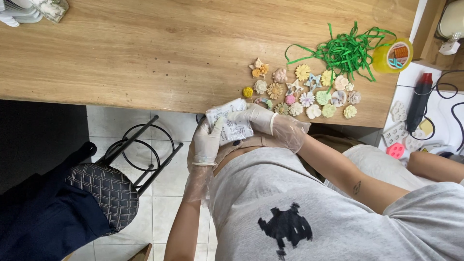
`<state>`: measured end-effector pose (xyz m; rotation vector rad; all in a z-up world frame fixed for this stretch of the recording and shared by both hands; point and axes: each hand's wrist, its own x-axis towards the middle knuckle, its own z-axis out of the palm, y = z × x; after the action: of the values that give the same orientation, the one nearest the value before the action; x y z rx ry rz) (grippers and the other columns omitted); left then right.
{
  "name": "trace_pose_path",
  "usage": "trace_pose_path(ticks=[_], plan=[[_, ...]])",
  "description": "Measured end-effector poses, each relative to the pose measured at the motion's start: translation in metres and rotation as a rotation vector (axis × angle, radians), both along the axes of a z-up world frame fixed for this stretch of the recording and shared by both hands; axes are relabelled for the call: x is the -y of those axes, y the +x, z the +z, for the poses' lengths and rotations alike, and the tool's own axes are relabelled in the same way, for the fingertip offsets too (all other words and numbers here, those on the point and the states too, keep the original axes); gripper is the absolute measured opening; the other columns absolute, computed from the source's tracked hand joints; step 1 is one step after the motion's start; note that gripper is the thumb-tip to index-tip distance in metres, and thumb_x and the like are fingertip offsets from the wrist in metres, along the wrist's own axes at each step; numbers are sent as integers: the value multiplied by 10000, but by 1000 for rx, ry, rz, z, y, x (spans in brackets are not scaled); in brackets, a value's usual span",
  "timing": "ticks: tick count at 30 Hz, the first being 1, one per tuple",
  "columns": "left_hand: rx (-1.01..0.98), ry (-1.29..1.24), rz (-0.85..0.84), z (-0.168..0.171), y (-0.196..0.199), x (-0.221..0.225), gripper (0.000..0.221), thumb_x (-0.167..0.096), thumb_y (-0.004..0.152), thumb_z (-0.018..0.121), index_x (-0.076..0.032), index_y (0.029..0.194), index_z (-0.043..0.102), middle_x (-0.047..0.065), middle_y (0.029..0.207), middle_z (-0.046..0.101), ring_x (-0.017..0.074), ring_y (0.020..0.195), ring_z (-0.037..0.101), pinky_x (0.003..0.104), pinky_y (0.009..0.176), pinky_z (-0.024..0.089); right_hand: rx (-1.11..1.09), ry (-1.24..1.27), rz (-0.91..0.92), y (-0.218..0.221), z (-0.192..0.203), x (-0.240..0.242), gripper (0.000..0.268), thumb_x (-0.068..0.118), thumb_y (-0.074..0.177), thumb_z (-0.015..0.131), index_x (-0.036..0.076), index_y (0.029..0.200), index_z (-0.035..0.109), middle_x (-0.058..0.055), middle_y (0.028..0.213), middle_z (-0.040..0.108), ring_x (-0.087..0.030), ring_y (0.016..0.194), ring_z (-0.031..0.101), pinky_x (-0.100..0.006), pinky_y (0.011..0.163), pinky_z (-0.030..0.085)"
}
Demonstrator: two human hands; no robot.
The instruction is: The person organizes printed instruction sheets by stacking them together and then gathers several green wicks from a workspace.
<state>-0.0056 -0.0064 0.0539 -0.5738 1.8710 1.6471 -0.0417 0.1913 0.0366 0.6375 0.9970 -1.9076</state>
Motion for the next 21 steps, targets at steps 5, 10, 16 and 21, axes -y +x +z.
trace_pose_path(ticks=[5, 10, 16, 21], plan=[[-101, 459, 274, -24, -11, 7, 457, -141, 905, 748, -146, 1339, 607, 46, 1252, 681, 128, 1076, 644, 298, 914, 570, -84, 18, 47, 6, -12, 4, 382, 87, 857, 785, 18, 1225, 707, -111, 1128, 765, -193, 966, 749, -359, 874, 616], [-181, 887, 330, -60, -15, 17, 452, -66, 913, 744, -127, 1344, 621, 96, 1413, 624, 188, 1314, 606, 329, 1128, 522, -112, 118, 38, 5, -14, 16, 395, 92, 853, 795, 4, 1225, 696, -113, 1118, 765, -200, 969, 745, -362, 875, 614], [-281, 856, 296, -99, -13, 9, 218, 31, 986, 716, -50, 1184, 674, 166, 1444, 639, 224, 1335, 611, 337, 1146, 518, -408, 315, -125, 4, -7, 30, 714, 20, 806, 810, 113, 1452, 519, -30, 1156, 701, -125, 1027, 671, -287, 886, 575], [-256, 619, 318, -88, -10, 11, 306, 31, 962, 715, -102, 1223, 627, 37, 1234, 642, 116, 1109, 608, 270, 993, 542, -569, 351, -201, 12, -14, 38, 587, 37, 844, 827, 94, 1366, 565, 5, 1207, 685, -96, 1052, 666, -272, 898, 579]])
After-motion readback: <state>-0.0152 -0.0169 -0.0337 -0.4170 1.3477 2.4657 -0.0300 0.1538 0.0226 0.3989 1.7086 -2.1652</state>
